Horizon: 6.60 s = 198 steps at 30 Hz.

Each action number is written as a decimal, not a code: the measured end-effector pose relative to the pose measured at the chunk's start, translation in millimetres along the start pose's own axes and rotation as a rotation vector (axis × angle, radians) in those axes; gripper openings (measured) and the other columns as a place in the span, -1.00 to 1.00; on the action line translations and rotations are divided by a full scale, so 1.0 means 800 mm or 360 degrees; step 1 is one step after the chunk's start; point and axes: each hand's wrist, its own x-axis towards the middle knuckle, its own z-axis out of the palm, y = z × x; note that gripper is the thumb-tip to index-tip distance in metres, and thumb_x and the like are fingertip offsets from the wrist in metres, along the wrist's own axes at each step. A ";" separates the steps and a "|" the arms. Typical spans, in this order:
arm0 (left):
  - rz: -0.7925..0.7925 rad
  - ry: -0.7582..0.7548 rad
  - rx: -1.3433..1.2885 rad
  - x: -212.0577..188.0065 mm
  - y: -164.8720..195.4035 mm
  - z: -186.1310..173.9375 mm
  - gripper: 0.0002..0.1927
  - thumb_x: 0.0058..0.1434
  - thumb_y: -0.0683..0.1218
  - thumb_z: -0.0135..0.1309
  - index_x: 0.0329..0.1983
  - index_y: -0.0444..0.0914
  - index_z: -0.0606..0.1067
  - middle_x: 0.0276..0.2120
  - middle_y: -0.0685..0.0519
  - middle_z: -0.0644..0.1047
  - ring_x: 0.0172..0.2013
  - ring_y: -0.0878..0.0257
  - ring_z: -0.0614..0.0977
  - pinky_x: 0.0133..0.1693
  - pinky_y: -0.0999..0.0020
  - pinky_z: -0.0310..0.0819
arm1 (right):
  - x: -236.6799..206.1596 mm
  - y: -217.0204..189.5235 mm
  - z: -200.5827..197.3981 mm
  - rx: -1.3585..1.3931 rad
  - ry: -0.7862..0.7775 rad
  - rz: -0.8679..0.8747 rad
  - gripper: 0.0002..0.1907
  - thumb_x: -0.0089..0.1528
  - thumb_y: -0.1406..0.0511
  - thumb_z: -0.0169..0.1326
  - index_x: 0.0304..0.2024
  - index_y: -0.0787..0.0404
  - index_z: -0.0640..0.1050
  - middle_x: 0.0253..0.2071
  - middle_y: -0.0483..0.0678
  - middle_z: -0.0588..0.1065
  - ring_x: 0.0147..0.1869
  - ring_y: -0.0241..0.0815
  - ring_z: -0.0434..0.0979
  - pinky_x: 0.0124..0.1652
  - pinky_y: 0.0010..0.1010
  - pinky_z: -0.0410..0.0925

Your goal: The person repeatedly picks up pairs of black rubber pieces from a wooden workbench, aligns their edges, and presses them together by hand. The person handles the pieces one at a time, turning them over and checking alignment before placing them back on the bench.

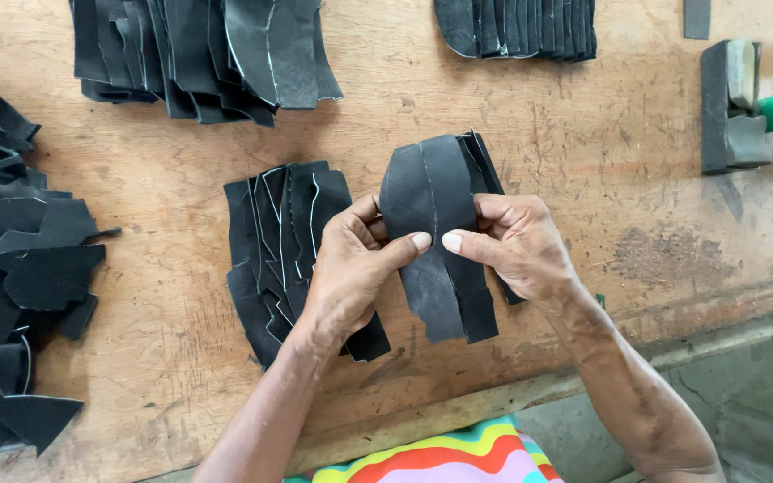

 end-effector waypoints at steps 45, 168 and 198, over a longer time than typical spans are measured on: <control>0.0064 -0.0035 0.0311 -0.006 0.000 -0.002 -0.70 0.20 -0.31 0.20 0.02 -0.42 0.58 -0.21 0.01 0.68 -0.25 0.41 0.66 -0.17 0.46 0.65 | 0.010 -0.030 -0.020 -0.0494 -0.0138 0.0148 -0.81 0.16 0.41 0.31 -0.19 0.37 0.67 -0.37 -0.03 0.62 -0.32 -0.36 0.58 -0.34 -0.51 0.50; 0.0165 0.0018 0.0384 -0.002 -0.017 0.000 -0.58 0.24 -0.29 0.17 0.19 -0.41 0.50 -0.06 -0.01 0.65 -0.07 0.35 0.64 -0.01 0.46 0.60 | 0.011 -0.008 -0.013 -0.0329 -0.0131 0.0156 -0.80 0.22 0.38 0.21 -0.12 0.36 0.62 -0.38 -0.10 0.60 -0.42 -0.41 0.54 -0.44 -0.56 0.44; -0.0070 -0.0041 0.0096 -0.002 -0.016 -0.003 -0.73 0.30 -0.19 0.17 0.03 -0.43 0.59 -0.22 0.02 0.66 -0.26 0.40 0.63 -0.18 0.47 0.61 | 0.019 -0.017 -0.010 -0.0391 -0.0112 0.0138 -0.87 0.22 0.39 0.23 -0.21 0.34 0.63 -0.42 -0.18 0.55 -0.40 -0.48 0.47 -0.43 -0.61 0.36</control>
